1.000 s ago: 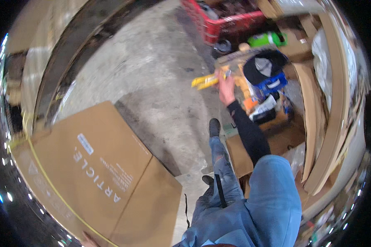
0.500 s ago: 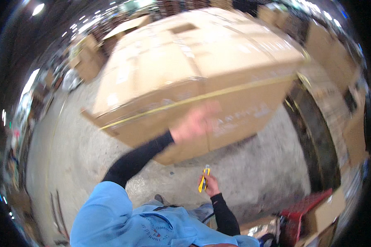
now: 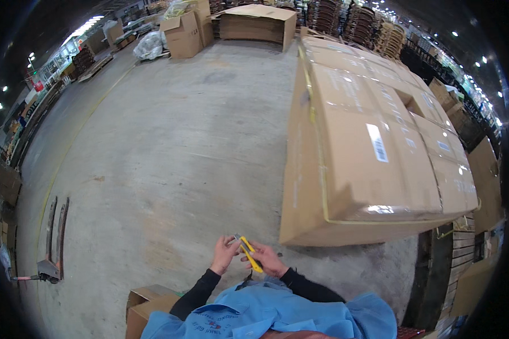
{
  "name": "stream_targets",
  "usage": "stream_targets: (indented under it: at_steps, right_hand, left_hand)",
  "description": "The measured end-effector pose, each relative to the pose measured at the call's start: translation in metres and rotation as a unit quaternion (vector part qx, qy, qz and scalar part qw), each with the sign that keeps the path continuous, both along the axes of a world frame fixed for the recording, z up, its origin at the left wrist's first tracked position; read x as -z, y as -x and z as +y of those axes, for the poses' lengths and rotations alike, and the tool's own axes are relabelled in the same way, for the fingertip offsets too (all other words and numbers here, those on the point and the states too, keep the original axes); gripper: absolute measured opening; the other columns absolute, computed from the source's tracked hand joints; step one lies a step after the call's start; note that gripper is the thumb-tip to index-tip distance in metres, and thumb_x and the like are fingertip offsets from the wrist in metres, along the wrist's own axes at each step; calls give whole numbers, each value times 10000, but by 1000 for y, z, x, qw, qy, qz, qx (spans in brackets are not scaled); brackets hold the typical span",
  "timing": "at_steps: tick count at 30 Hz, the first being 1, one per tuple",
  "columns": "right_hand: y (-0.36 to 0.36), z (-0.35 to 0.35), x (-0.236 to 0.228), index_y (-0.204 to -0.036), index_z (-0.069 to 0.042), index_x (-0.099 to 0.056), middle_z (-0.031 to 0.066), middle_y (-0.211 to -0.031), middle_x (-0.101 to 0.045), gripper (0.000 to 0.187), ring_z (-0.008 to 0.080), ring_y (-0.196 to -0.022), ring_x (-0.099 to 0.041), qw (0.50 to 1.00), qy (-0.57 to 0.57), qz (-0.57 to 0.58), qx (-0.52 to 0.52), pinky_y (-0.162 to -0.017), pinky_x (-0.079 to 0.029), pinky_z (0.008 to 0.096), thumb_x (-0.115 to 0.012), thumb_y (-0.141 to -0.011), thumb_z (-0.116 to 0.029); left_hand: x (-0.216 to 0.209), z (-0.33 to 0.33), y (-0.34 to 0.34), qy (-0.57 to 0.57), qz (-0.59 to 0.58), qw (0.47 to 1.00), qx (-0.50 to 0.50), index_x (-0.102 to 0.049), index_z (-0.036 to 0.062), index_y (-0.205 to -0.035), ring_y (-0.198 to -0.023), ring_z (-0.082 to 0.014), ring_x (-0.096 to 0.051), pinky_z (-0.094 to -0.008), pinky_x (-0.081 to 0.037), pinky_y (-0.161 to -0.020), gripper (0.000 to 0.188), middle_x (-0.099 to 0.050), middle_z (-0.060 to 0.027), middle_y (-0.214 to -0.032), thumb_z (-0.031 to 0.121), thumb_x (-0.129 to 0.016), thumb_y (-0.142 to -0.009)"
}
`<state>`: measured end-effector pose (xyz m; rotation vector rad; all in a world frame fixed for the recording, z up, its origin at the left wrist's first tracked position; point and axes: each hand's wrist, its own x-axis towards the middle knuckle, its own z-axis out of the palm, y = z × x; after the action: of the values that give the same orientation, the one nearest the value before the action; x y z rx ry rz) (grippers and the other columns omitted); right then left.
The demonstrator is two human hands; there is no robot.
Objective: The person secures a large cardboard box on a wooden pallet using a yellow plastic strap, wrapping it around the box and tying a knot. They then place a small cardboard piece on top of the strap and later use a utility knife to cut open another large cardboard box.
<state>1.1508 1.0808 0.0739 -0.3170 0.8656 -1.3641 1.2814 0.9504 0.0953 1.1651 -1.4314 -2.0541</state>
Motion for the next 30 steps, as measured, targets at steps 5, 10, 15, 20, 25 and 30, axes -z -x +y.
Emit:
stream_targets:
  at_steps: [5, 10, 15, 20, 25, 30]
  right_hand:
    - [57, -146, -69, -1470, -68, -312, 92, -1366, -481, 595, 176, -1077, -587, 982, 113, 109, -108, -858, -533, 334, -562, -930, -58]
    - [102, -278, -89, -1494, -59, -260, 102, -1341, -497, 635, 179, -1062, -586, 974, 180, 127, -54, -871, -523, 350, -563, -937, -90]
    - [149, -391, -159, -1451, 13, -313, 141, -1209, -567, 539, 176, -940, -615, 964, 210, 164, 4, -780, -538, 320, -517, -967, -108]
    - [215, -499, -186, -1374, 48, -415, 139, -1055, -625, 455, 162, -781, -623, 954, 211, 204, 65, -673, -532, 294, -533, -958, -95]
    - [298, -624, -168, -1313, 63, -472, 141, -974, -646, 402, 155, -705, -623, 946, 201, 219, 126, -612, -524, 284, -545, -943, -73]
    - [376, -737, -179, -1268, 64, -507, 132, -942, -652, 366, 139, -683, -620, 936, 179, 229, 199, -592, -518, 267, -555, -923, -50]
  left_hand:
    - [-37, -125, 53, 69, 141, 985, -64, -391, -107, -1141, -933, -208, -643, -293, -543, -736, 421, -639, -197, -1117, 108, -653, -891]
    - [-83, -272, 102, 149, 118, 980, -61, -476, -114, -1114, -915, -146, -639, -264, -524, -744, 335, -676, -154, -1077, 45, -653, -879]
    - [-160, -380, 157, 215, 242, 944, -70, -506, 115, -1278, -986, -247, -672, -341, -554, -834, 447, -650, -217, -1141, -26, -637, -874]
    - [-190, -484, 231, 287, 317, 904, -27, -423, 387, -1390, -1010, -280, -669, -385, -575, -827, 681, -624, -233, -1186, -38, -609, -890]
    - [-175, -606, 328, 264, 369, 890, -40, -428, 321, -1348, -1016, -299, -664, -398, -578, -816, 622, -621, -244, -1184, -55, -602, -885]
    - [-169, -727, 433, 231, 437, 862, -112, -444, 188, -1235, -989, -290, -666, -387, -578, -791, 460, -637, -255, -1143, -61, -603, -882]
